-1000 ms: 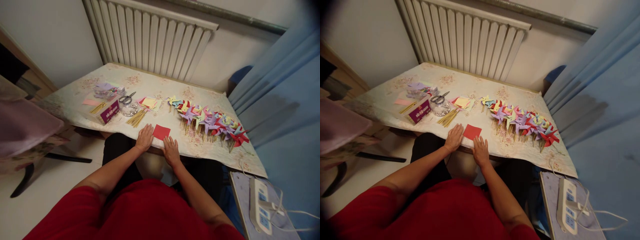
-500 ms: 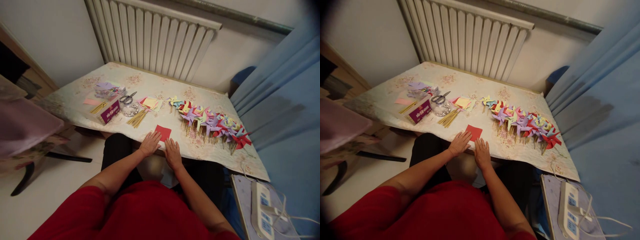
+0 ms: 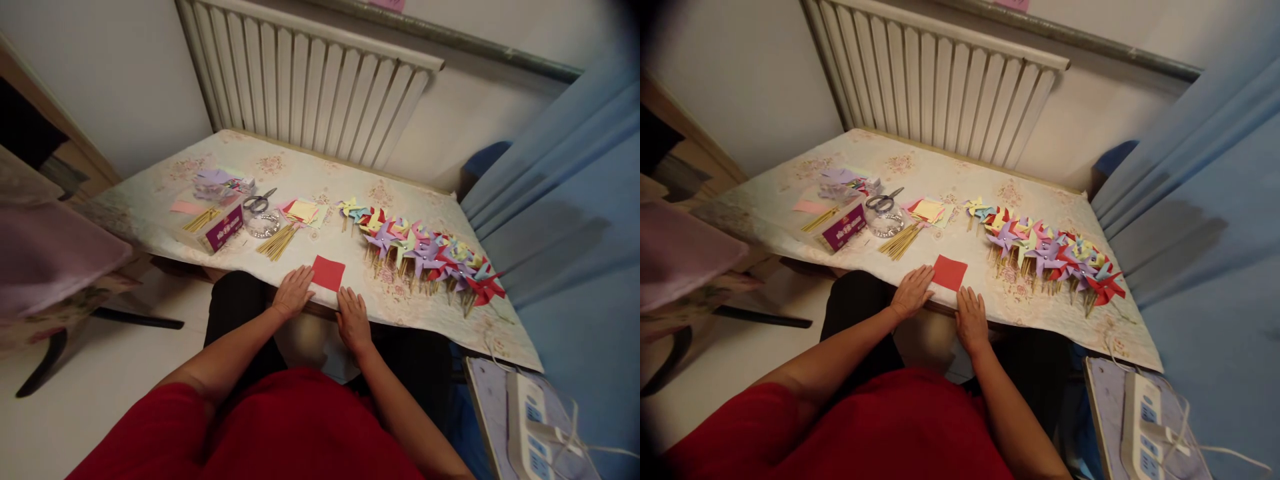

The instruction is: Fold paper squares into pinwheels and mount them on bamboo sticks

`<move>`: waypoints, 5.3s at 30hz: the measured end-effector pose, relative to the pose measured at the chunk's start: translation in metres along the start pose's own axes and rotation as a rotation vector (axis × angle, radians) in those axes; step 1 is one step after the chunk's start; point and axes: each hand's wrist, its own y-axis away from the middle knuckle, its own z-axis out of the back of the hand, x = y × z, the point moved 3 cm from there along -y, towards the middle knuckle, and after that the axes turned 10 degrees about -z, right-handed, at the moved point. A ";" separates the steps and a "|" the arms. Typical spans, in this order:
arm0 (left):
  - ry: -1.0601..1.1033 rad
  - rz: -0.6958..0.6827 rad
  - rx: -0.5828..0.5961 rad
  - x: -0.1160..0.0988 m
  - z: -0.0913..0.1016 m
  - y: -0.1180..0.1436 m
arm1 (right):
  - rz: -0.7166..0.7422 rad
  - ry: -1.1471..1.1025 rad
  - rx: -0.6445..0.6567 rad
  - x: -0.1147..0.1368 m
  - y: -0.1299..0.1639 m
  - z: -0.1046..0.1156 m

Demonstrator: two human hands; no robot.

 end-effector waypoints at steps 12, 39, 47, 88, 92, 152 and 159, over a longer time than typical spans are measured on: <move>-0.013 0.151 -0.064 0.001 0.001 0.009 | -0.010 -0.032 -0.064 0.000 0.001 -0.005; -0.077 0.201 -0.098 -0.004 -0.004 0.008 | -0.005 -0.095 -0.141 0.002 0.002 -0.009; -0.110 0.228 -0.062 -0.005 -0.004 0.006 | -0.010 -0.165 -0.161 0.001 0.003 -0.006; -0.010 0.334 -0.100 0.011 0.014 -0.022 | 0.025 -0.214 -0.232 -0.005 0.001 -0.008; 0.013 0.371 -0.099 0.023 0.017 -0.043 | 0.020 -0.205 -0.237 -0.004 0.001 -0.005; 0.712 0.352 0.259 0.063 0.009 -0.121 | -0.102 -0.166 -0.263 0.005 -0.004 -0.009; 0.758 0.264 0.307 0.059 0.010 -0.117 | -0.113 -0.171 -0.264 0.005 -0.005 -0.009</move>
